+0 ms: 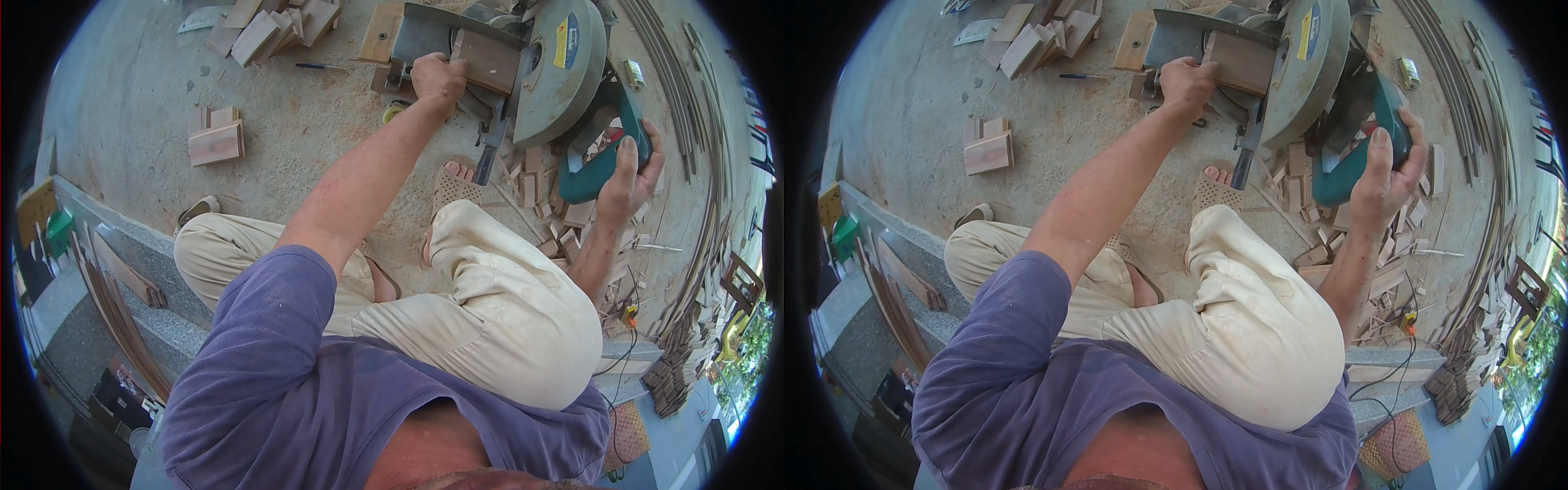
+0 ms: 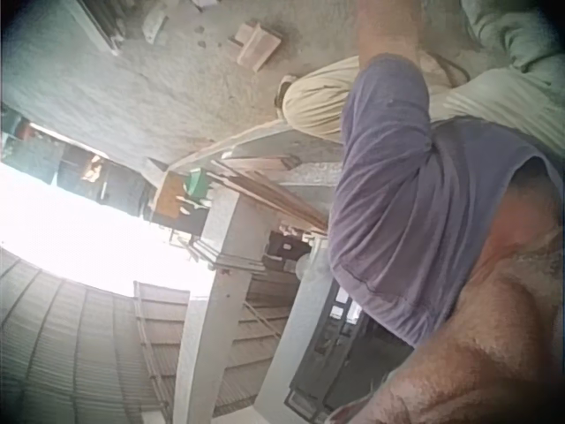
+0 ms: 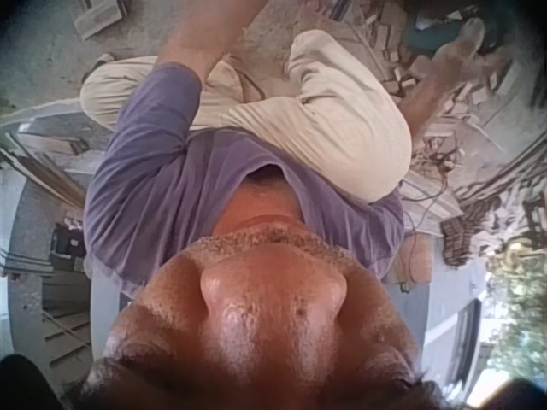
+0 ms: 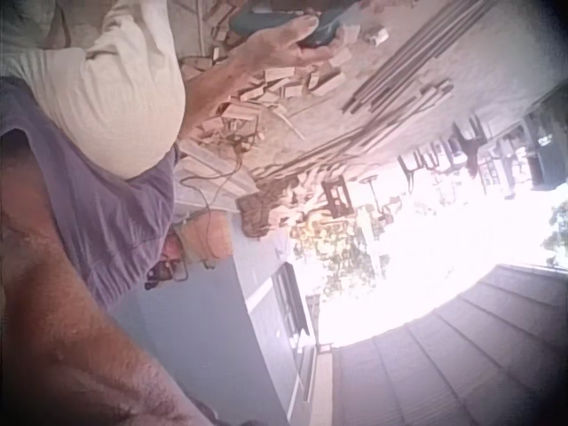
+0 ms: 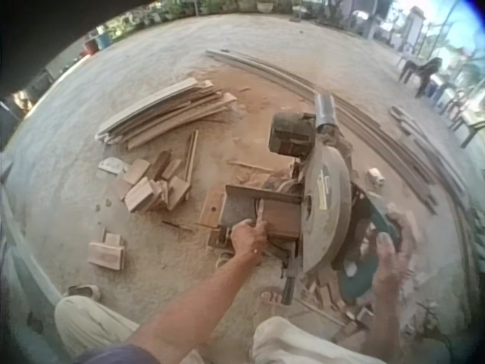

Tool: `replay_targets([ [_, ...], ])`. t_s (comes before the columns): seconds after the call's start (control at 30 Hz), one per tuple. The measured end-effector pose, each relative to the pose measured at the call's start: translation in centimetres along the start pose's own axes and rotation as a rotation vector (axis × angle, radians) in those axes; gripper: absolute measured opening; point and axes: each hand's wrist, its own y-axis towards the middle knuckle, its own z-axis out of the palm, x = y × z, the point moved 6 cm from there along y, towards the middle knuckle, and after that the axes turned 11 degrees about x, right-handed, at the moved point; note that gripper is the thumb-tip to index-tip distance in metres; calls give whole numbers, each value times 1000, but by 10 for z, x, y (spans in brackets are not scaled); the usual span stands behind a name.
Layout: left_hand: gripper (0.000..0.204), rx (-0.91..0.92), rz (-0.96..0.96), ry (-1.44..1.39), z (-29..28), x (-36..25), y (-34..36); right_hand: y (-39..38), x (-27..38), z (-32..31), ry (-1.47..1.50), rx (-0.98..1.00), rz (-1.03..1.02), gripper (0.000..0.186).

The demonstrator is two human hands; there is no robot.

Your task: Cutting and organizing small wooden blocks using a miter saw.

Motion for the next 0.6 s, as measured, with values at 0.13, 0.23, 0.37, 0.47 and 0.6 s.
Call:
replay_targets([
  [0.13,26,88,-8,-40,-2,0,1,8,18,6,-94,-14,-32,42],
  [0.23,20,277,-143,-344,0,12,-5,49,42,-9,94,130,35,50],
  [0.37,16,418,-261,-502,-3,22,-14,143,54,-31,279,250,85,55],
  [0.47,16,615,-316,-558,2,21,-21,172,52,-47,311,275,92,50],
  [0.6,16,661,-135,-441,-21,12,-40,103,33,-48,395,-282,-78,39],
])
